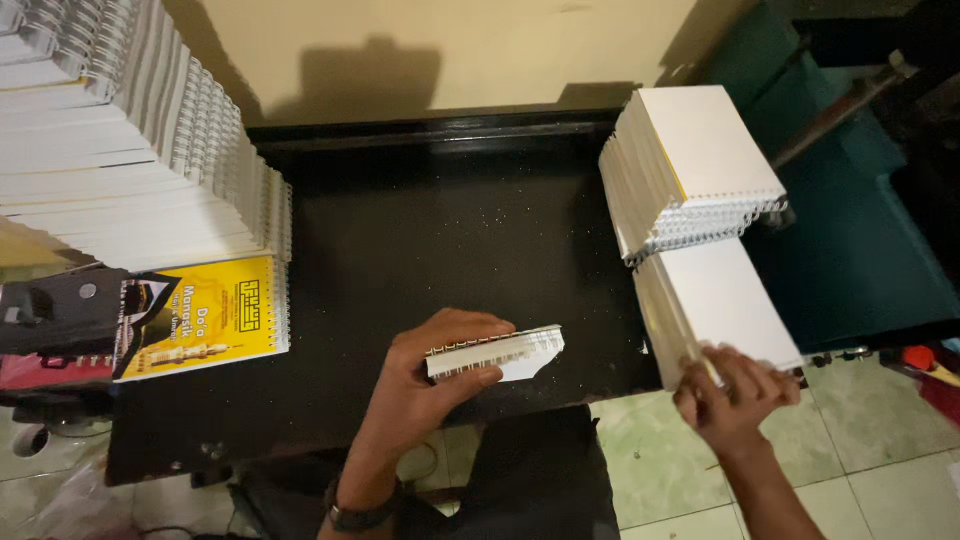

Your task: The person takes spiral-bound notebooks from a stack, flips them over to check the cover, and places them onto a growing pile on the table. They repeat this process for several notebooks, occasionally adjusting the stacks.

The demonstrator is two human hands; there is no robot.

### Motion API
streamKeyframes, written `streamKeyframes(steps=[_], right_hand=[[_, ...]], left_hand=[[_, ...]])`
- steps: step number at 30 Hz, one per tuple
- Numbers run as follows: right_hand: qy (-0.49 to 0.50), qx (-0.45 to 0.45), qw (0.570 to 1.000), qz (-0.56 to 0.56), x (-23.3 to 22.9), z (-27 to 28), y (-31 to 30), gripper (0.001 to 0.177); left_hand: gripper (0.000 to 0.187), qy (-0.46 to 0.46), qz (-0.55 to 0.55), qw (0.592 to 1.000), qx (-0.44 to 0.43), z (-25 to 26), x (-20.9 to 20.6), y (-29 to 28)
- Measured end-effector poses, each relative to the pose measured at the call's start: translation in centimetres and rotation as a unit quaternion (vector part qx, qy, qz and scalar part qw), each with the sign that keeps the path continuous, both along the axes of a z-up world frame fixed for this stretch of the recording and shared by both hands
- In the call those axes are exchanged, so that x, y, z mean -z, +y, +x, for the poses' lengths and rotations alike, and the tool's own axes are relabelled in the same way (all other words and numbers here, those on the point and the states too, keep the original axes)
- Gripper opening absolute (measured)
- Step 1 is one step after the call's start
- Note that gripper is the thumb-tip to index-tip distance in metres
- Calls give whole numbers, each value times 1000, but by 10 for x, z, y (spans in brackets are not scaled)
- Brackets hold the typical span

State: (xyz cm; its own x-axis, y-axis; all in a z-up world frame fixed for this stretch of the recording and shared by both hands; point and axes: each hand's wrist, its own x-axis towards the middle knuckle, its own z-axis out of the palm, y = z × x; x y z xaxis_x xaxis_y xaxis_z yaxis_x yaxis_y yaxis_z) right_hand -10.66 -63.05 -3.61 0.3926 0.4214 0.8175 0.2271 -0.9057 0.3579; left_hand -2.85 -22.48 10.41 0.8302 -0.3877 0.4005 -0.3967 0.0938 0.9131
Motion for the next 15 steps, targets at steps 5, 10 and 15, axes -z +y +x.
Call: streamKeyframes(steps=[5, 10, 15], right_hand=[[26, -23, 999, 40, -14, 3, -1, 11], [61, -3, 994, 94, -16, -14, 8, 37], [126, -61, 947, 288, -94, -3, 83, 30]], left_hand=[[34, 43, -18, 999, 0, -3, 5, 0], [31, 70, -44, 996, -14, -3, 2, -4], [29, 76, -49, 996, -18, -4, 2, -4]])
